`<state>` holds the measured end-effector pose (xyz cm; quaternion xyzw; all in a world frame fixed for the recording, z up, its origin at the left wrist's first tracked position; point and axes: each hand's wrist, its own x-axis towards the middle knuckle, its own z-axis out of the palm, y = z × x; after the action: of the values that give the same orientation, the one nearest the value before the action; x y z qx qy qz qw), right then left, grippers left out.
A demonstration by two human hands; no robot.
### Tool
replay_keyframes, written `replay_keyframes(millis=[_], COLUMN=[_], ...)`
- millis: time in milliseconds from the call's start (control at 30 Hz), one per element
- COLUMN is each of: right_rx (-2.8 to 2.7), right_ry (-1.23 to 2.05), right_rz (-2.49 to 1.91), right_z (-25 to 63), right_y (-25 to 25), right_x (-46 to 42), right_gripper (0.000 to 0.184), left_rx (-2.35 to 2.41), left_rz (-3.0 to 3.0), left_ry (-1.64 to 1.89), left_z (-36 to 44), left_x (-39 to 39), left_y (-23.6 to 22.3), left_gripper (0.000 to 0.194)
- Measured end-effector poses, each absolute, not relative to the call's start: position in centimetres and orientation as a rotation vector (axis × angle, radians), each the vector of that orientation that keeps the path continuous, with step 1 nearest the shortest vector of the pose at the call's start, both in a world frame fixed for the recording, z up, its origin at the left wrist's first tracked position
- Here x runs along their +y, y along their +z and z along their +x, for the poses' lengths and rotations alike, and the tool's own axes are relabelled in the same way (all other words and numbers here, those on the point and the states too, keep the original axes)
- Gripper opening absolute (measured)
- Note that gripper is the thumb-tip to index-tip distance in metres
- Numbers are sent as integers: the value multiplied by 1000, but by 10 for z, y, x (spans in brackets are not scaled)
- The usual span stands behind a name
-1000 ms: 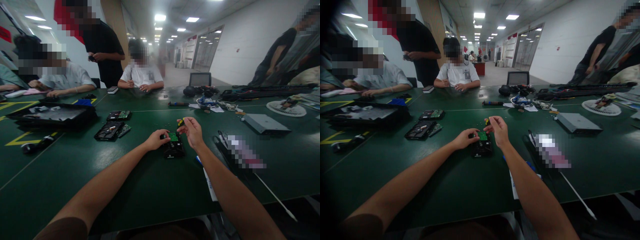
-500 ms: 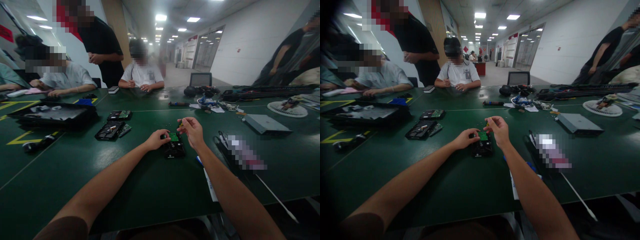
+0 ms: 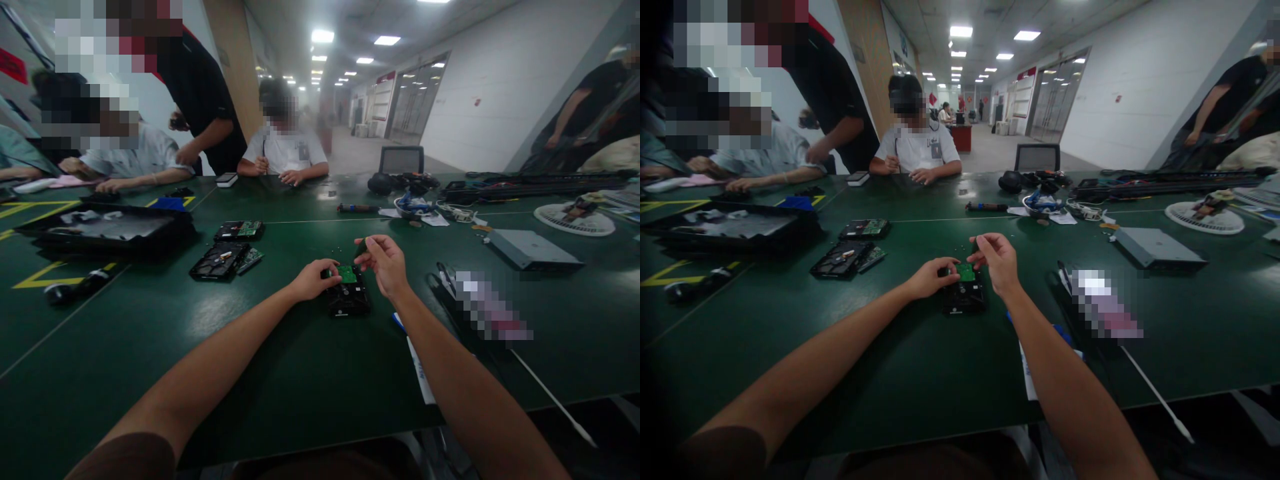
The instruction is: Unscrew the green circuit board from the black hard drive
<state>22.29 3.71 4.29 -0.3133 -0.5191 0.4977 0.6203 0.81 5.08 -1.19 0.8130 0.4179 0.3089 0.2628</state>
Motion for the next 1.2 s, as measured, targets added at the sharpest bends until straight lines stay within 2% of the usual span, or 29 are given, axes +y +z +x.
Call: replay_keyframes(millis=[967,1200], right_rx=[-1214,-1185], right_ry=[1064,1144], right_rz=[-739,-697], right_z=[224,223], right_y=[41,39], right_x=[41,40], right_gripper=[27,29], left_rx=[1114,1116], left_rz=[2205,2207], left_ry=[850,861], left_z=[8,8], left_x=[52,52], left_y=[-14,-15], left_gripper=[14,13])
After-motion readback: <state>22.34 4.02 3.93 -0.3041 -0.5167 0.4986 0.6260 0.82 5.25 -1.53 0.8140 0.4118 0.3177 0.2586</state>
